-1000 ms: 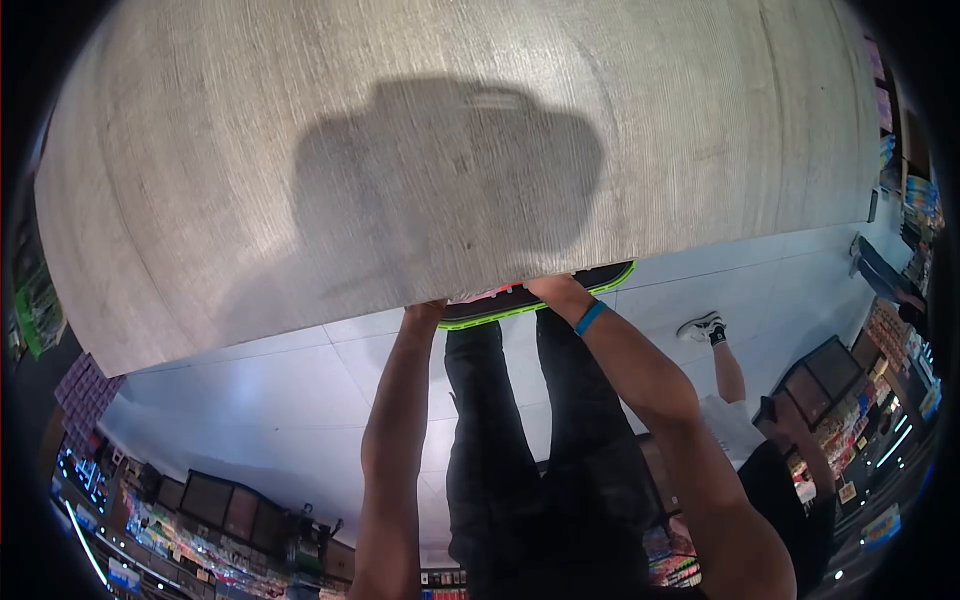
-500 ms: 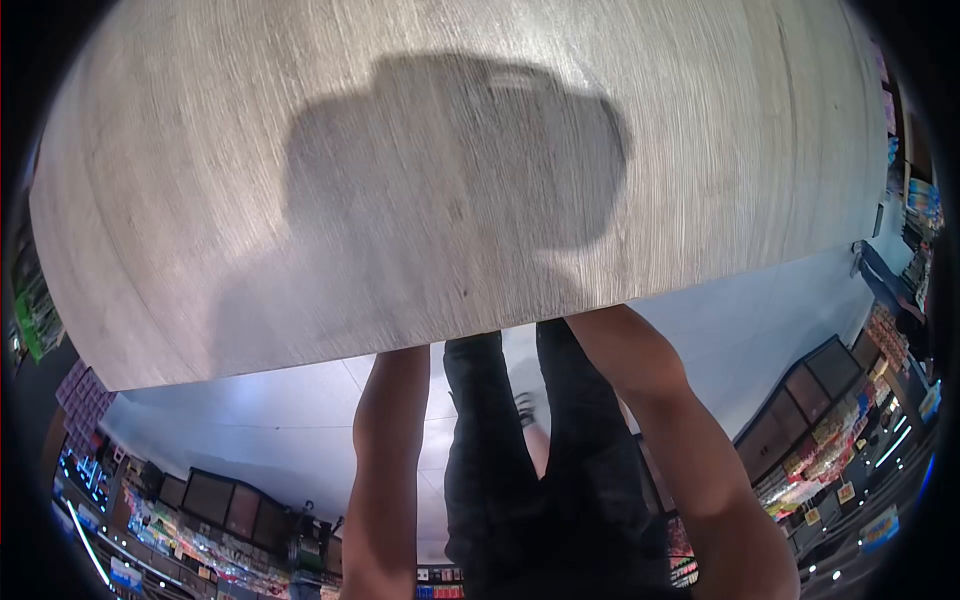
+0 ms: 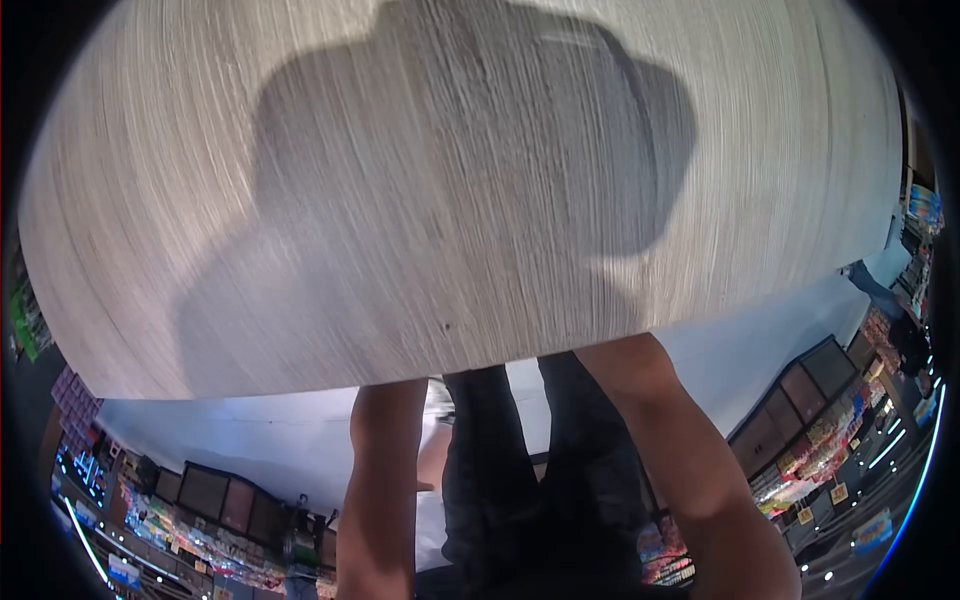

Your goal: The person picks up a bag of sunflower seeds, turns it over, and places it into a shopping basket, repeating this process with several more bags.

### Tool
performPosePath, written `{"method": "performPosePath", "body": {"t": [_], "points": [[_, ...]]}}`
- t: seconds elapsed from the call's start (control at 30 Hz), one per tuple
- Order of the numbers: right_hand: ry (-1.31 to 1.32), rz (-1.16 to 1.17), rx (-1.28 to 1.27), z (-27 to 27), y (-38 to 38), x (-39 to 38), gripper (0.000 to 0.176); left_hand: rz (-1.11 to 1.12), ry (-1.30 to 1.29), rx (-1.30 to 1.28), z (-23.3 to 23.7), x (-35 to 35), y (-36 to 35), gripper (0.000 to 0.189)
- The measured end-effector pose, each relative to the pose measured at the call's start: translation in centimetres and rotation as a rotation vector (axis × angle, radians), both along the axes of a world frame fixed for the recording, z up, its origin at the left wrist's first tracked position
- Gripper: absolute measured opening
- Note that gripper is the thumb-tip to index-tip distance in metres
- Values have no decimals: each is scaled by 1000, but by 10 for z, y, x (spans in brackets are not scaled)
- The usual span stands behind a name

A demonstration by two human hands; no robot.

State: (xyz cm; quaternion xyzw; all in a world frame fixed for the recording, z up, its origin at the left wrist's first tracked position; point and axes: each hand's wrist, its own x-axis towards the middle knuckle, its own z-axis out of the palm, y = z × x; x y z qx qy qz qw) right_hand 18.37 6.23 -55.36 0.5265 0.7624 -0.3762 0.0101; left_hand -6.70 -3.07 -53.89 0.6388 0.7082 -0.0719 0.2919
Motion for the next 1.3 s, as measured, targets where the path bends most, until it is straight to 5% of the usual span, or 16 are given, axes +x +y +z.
{"method": "performPosePath", "body": {"t": [0.17, 0.2, 0.27, 0.33, 0.47, 0.53, 0.67, 0.8, 1.07, 1.3], "points": [[363, -215, 35, -112, -24, -31, 65, 29, 26, -173, -80, 21, 24, 54], [364, -211, 48, -89, -10, -33, 65, 39, 25, -203, -88, 25, 25, 54], [-105, 210, -278, -17, 20, -36, 70, 55, 30, -233, -94, 33, 24, 55], [-170, 268, -259, 7, 18, -27, 64, 50, 80, -198, -81, 39, 16, 52], [-98, 189, 211, 23, -31, 30, 44, -23, 202, -158, -30, 49, -32, 44], [-279, 212, -216, 43, -54, 66, 40, -34, 110, -381, -17, 56, -61, 45], [-432, 172, -465, 95, -90, 133, 40, 125, -163, -896, 86, 84, -50, 47], [-304, -12, -625, 122, -125, 195, 47, 292, -233, -763, 72, 113, -120, 54], [-89, -227, -877, 175, -108, 251, 64, 237, -197, -608, 158, 150, -74, 70], [102, -430, -885, 224, -101, 247, 60, 210, -228, -528, 144, 153, -75, 67]]}}
